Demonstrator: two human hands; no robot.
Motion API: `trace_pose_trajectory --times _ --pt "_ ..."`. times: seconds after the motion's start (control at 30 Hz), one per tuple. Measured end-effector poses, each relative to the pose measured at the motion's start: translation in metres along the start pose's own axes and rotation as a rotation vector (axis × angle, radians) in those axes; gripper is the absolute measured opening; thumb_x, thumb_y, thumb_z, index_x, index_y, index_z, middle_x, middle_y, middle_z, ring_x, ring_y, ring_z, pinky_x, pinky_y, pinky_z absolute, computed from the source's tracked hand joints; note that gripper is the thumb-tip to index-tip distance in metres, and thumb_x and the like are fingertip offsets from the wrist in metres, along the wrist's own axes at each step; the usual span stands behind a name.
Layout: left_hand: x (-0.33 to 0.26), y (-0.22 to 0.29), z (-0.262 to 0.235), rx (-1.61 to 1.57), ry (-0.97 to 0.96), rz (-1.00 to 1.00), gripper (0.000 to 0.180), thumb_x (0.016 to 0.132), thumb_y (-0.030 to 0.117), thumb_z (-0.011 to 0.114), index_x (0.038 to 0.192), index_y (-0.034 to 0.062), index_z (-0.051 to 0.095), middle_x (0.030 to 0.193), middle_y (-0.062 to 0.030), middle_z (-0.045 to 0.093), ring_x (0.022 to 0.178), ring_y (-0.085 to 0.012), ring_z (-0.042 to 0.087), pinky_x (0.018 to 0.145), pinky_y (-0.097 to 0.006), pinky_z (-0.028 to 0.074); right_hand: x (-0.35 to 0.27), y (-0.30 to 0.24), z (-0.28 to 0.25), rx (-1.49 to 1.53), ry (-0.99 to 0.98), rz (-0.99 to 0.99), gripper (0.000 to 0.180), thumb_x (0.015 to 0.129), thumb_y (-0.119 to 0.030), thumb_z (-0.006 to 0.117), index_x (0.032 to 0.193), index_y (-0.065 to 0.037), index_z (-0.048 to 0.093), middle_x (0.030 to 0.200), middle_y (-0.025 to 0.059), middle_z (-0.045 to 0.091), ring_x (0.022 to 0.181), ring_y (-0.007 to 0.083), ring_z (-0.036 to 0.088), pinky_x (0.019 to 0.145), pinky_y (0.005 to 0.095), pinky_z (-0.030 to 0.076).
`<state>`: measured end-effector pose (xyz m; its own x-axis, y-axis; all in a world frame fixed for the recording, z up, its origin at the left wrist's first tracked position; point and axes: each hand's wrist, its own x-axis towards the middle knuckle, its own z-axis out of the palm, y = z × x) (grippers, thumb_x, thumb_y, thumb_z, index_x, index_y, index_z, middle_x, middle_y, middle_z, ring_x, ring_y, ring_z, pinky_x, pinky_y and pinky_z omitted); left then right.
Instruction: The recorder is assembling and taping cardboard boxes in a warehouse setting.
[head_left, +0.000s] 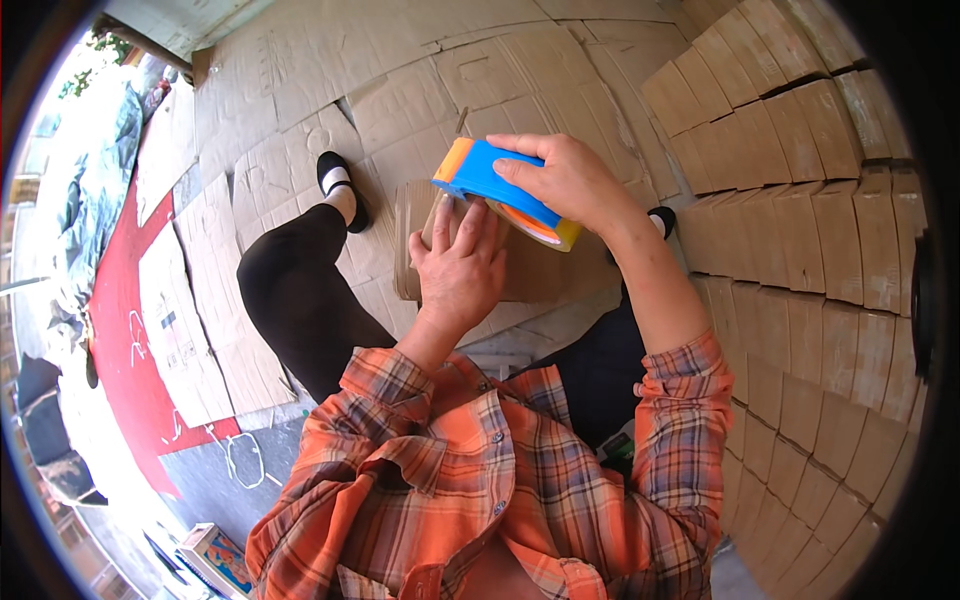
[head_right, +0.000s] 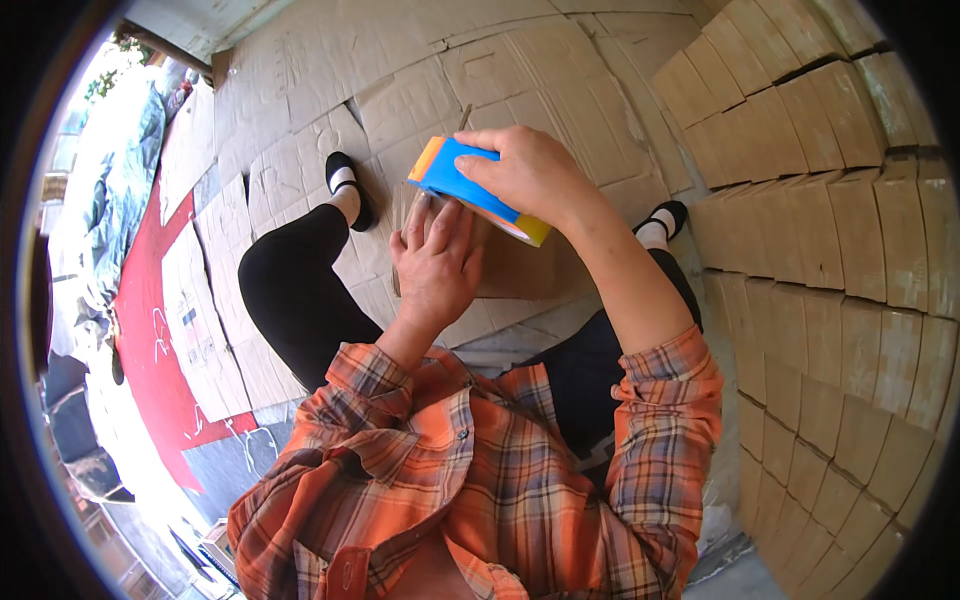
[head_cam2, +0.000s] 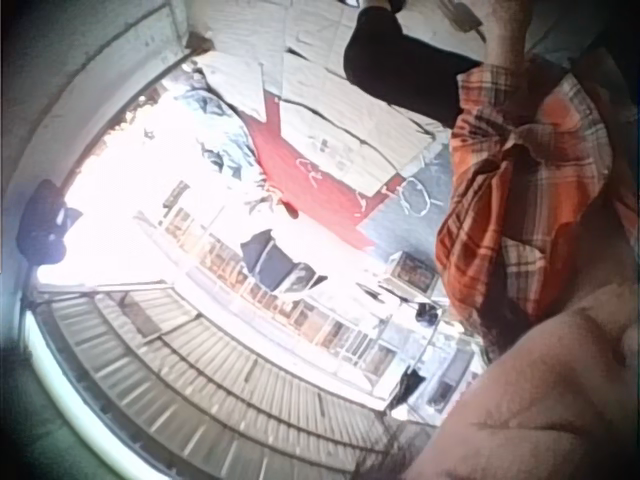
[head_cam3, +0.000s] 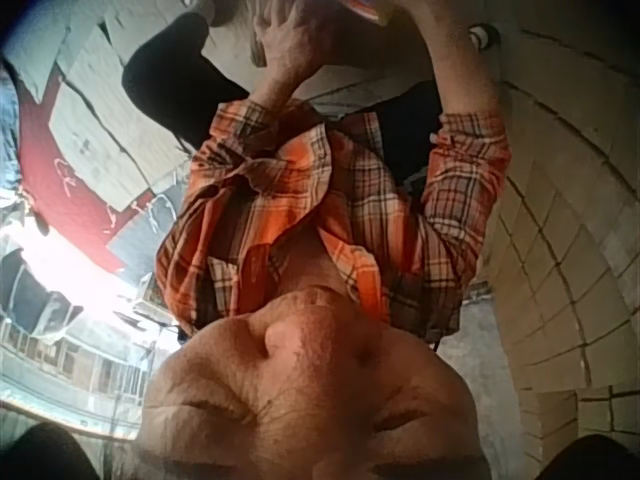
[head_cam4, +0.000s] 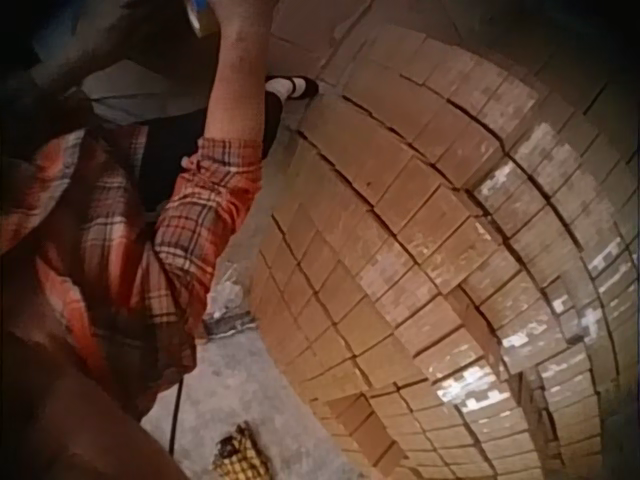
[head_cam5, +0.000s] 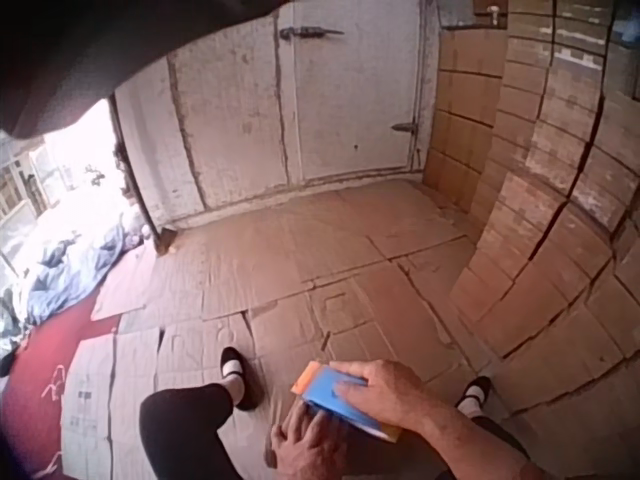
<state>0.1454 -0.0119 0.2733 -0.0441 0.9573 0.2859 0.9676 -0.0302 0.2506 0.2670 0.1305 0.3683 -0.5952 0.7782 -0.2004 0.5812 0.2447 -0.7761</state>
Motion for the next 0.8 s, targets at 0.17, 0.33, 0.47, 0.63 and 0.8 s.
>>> trace_pose_trajectory --times 0.17,0.33,0.47,0.63,0.8 --pt "0.001 0.001 -0.001 -0.012 -0.031 -0.005 0.052 0.078 0.029 0.063 0.126 0.0113 0.054 0.138 -0.0014 0.04 0.128 -0.0287 0.034 0.09 -0.058 0.031 -0.009 0.001 -0.005 0.039 -0.012 0.0 0.041 0.085 -0.022 0.059 0.123 -0.006 0.059 0.105 0.0164 0.066 0.092 0.0163 0.062 0.083 0.0287 0.048" --pt "0.001 0.003 -0.003 0.004 0.009 0.034 0.056 0.077 0.029 0.064 0.129 0.0123 0.052 0.135 -0.0007 0.042 0.127 -0.0269 0.036 0.09 -0.057 0.031 -0.027 0.016 -0.009 0.181 -0.007 -0.02 0.041 0.089 -0.019 0.058 0.126 -0.002 0.055 0.115 0.014 0.063 0.1 0.0149 0.06 0.088 0.0288 0.046" --pt "0.0 0.002 -0.004 -0.016 -0.009 0.021 0.057 0.076 0.028 0.065 0.13 0.0129 0.051 0.132 -0.0014 0.044 0.126 -0.026 0.037 0.09 -0.056 0.032 -0.033 0.025 -0.003 0.237 0.03 -0.044 0.042 0.09 -0.02 0.059 0.127 -0.001 0.054 0.117 0.0138 0.062 0.101 0.0155 0.059 0.089 0.029 0.046" --pt "0.005 -0.003 -0.004 -0.036 0.016 0.041 0.059 0.075 0.027 0.066 0.129 0.0126 0.051 0.128 -0.0033 0.045 0.125 -0.0266 0.039 0.089 -0.055 0.033 -0.029 0.041 0.002 0.417 0.068 -0.126 0.039 0.089 -0.018 0.06 0.124 -0.002 0.057 0.11 0.0094 0.065 0.097 0.0108 0.058 0.085 0.0254 0.047" --pt "0.005 -0.007 -0.002 -0.05 0.048 0.043 0.058 0.074 0.027 0.066 0.129 0.0121 0.052 0.128 -0.0041 0.046 0.125 -0.0268 0.04 0.089 -0.054 0.033 -0.028 0.044 0.007 0.5 0.109 -0.152 0.036 0.089 -0.017 0.061 0.121 0.0 0.059 0.106 0.0075 0.065 0.094 0.0094 0.057 0.083 0.0247 0.047"
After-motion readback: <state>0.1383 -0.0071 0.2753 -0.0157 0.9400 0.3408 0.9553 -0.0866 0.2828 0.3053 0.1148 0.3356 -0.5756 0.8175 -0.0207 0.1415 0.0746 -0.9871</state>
